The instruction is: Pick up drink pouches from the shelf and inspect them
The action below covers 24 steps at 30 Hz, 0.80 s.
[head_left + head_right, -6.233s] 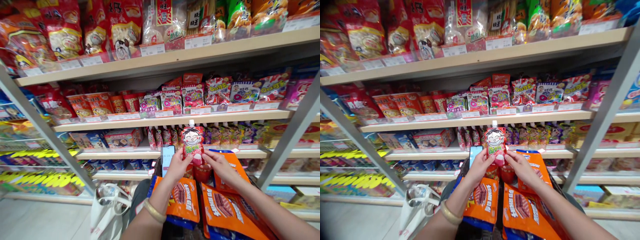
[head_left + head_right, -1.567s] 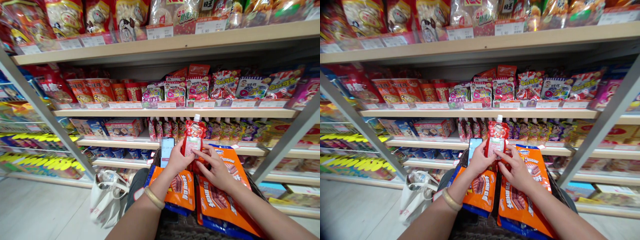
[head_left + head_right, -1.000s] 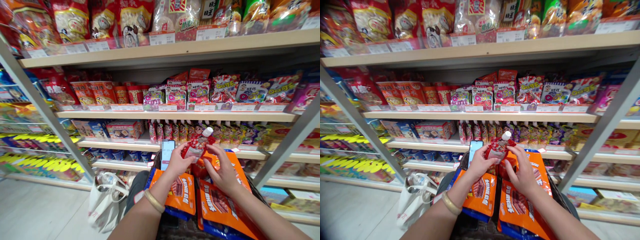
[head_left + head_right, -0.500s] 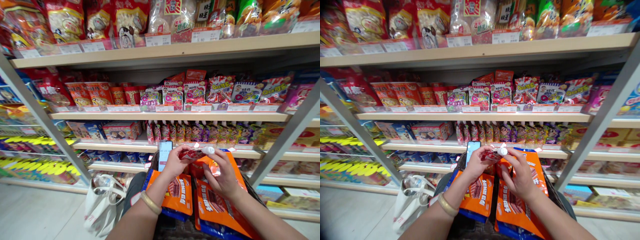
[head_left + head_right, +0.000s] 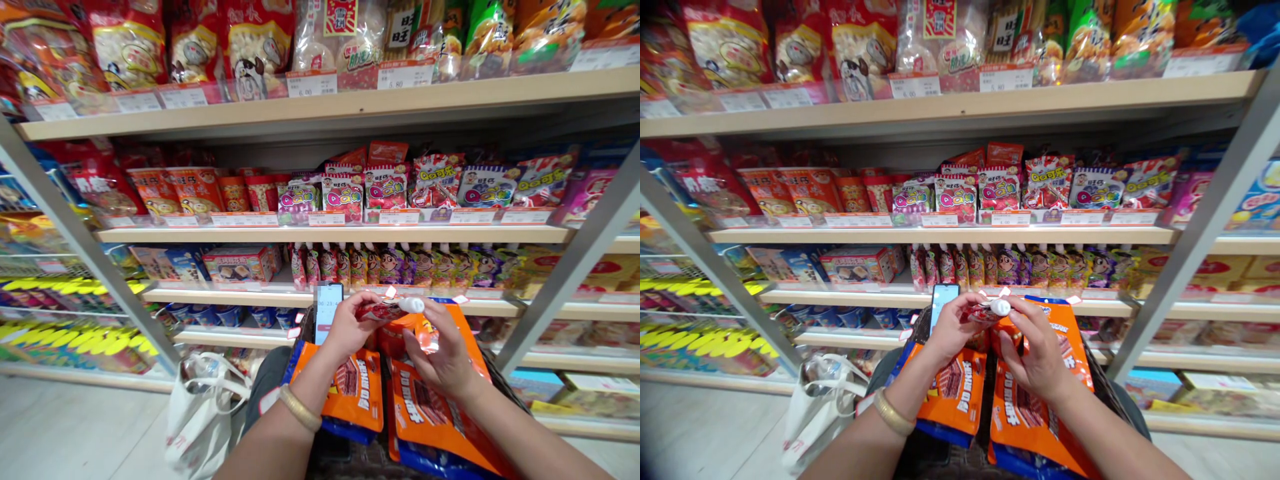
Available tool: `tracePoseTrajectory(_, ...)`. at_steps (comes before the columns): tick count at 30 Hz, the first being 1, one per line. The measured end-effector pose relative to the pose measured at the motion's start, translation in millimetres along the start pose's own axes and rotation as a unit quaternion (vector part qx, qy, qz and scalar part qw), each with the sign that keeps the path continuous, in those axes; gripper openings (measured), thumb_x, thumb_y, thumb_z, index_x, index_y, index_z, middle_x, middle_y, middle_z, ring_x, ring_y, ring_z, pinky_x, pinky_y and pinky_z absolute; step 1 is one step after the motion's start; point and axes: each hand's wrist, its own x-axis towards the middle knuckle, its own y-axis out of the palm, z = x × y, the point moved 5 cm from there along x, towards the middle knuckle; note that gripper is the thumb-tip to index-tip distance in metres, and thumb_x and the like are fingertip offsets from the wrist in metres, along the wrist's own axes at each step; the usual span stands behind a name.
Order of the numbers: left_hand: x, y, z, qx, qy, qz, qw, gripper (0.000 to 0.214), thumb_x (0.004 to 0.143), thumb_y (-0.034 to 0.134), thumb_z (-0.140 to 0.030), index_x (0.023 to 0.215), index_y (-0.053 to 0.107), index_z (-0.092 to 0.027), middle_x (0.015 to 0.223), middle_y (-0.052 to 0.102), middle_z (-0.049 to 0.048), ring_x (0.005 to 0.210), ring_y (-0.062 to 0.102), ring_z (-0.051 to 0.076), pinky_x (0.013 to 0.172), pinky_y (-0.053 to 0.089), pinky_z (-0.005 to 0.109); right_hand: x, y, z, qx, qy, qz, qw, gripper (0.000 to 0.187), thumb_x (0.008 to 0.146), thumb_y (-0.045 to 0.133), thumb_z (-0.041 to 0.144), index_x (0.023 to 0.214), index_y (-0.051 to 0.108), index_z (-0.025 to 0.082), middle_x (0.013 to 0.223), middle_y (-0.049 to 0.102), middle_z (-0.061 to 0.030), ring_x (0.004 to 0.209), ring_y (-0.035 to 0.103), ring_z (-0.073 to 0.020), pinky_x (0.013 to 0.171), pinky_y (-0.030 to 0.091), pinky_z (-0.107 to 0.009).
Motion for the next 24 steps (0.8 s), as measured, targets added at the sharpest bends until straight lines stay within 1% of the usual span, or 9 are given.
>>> tracePoseTrajectory(7,0.5,0.7,-1.8,0.013,0.008,0.011,1.0,0.032,0.057,0.082,-0.023,0.08,0.063,-0.015,0.088,0.066,0.0036,0.082,0.062,0.016,0.079,0.049,0.027,0.4,-0.6,0.6,-0.016,-0.002,0.008,1.0,0.075,0.081,0.055,0.005,0.141,0.025,0.039,0.126,0.049,-0.0085,0.112,0.054,-0.0252,0.088,0.05,-0.046)
tracePoseTrajectory(11,0.6,0.9,-1.6,0.018,0.016,0.017,1.0,0.031,0.058,0.082,-0.022,0.08,0.063,-0.015,0.087,0.066,0.0035,0.082,0.062,0.016,0.079,0.048,0.025,1.4,-0.8,1.4,-0.011,-0.003,0.005,1.0,0.074,0.081,0.055,0.004,0.141,0.027,0.038,0.125,0.05,-0.0086,0.111,0.055,-0.0247,0.087,0.051,-0.046)
tracePoseTrajectory(16,2.2,-1.5,3.6,0.028,0.035,0.019,0.999,0.029,0.06,0.08,-0.021,0.082,0.063,-0.014,0.089,0.067,0.0043,0.082,0.063,0.015,0.079,0.049,0.025,2.1,-0.7,2.2,-0.009,-0.013,0.0,1.0,0.071,0.081,0.056,0.004,0.139,0.03,0.035,0.126,0.052,-0.0091,0.109,0.057,-0.0242,0.084,0.052,-0.045)
tracePoseTrajectory(18,2.7,-1.8,5.4,0.043,0.04,0.023,0.998,0.028,0.063,0.078,-0.019,0.087,0.065,-0.014,0.092,0.068,0.0054,0.085,0.064,0.017,0.082,0.05,0.027,2.0,-1.1,2.4,-0.009,-0.016,-0.001,1.0,0.072,0.08,0.056,0.004,0.141,0.03,0.034,0.125,0.052,-0.0096,0.109,0.056,-0.0242,0.085,0.052,-0.045)
tracePoseTrajectory(21,2.6,0.9,5.4,0.106,0.049,0.039,0.992,0.031,0.068,0.073,-0.017,0.099,0.068,-0.014,0.101,0.07,0.0085,0.093,0.065,0.02,0.089,0.05,0.032,2.0,-1.0,2.8,-0.015,-0.012,0.005,1.0,0.075,0.081,0.056,0.004,0.143,0.027,0.035,0.126,0.052,-0.0093,0.111,0.055,-0.0248,0.087,0.052,-0.046)
tracePoseTrajectory(24,2.0,5.8,4.2,0.164,0.065,0.048,0.983,0.036,0.074,0.068,-0.017,0.11,0.067,-0.016,0.111,0.07,0.0096,0.102,0.064,0.023,0.096,0.048,0.037,3.2,0.3,2.8,-0.025,0.01,0.009,1.0,0.076,0.082,0.054,0.006,0.145,0.023,0.036,0.13,0.048,-0.0097,0.117,0.052,-0.0267,0.091,0.05,-0.048)
